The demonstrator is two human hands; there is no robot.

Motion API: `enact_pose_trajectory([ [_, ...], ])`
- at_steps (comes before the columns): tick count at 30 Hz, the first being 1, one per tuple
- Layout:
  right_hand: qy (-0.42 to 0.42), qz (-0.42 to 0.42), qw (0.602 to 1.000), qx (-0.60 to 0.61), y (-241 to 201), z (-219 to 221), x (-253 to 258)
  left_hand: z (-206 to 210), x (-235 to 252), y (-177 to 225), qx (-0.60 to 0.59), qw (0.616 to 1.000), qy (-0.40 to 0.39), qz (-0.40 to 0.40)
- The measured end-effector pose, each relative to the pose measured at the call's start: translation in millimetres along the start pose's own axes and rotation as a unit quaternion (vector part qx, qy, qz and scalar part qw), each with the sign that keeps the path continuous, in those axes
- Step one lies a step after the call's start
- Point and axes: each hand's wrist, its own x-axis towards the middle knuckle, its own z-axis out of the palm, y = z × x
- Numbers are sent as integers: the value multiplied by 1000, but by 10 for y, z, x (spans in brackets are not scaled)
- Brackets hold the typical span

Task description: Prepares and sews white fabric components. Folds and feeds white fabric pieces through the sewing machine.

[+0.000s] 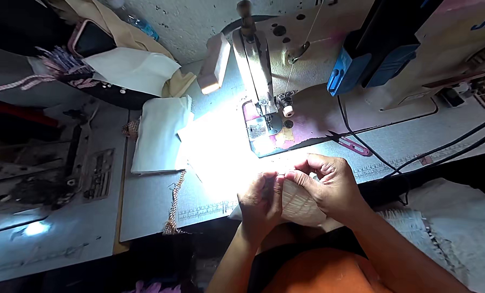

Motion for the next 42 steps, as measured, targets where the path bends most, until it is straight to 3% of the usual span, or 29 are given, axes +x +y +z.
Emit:
enact_pose_trajectory([
  [7,25,38,997,67,62,92,-91,-167,93,29,-33,997,-60,-46],
  [17,68,-46,997,-12,20,110,-131,-168,104,35,-39,997,-56,-38],
  [23,21,-5,998,59,-48,49,-98,-192,131,82,-19,998,-64,-16],
  [30,15,17,998,51,-76,35,-97,-167,135,116,-7,998,-64,-8],
  [36,81,18,993,86,17,238,-183,-199,122,122,-27,995,-74,-60],
  [42,36,64,991,112,134,374,-164,-279,-33,125,-28,991,-51,-123],
])
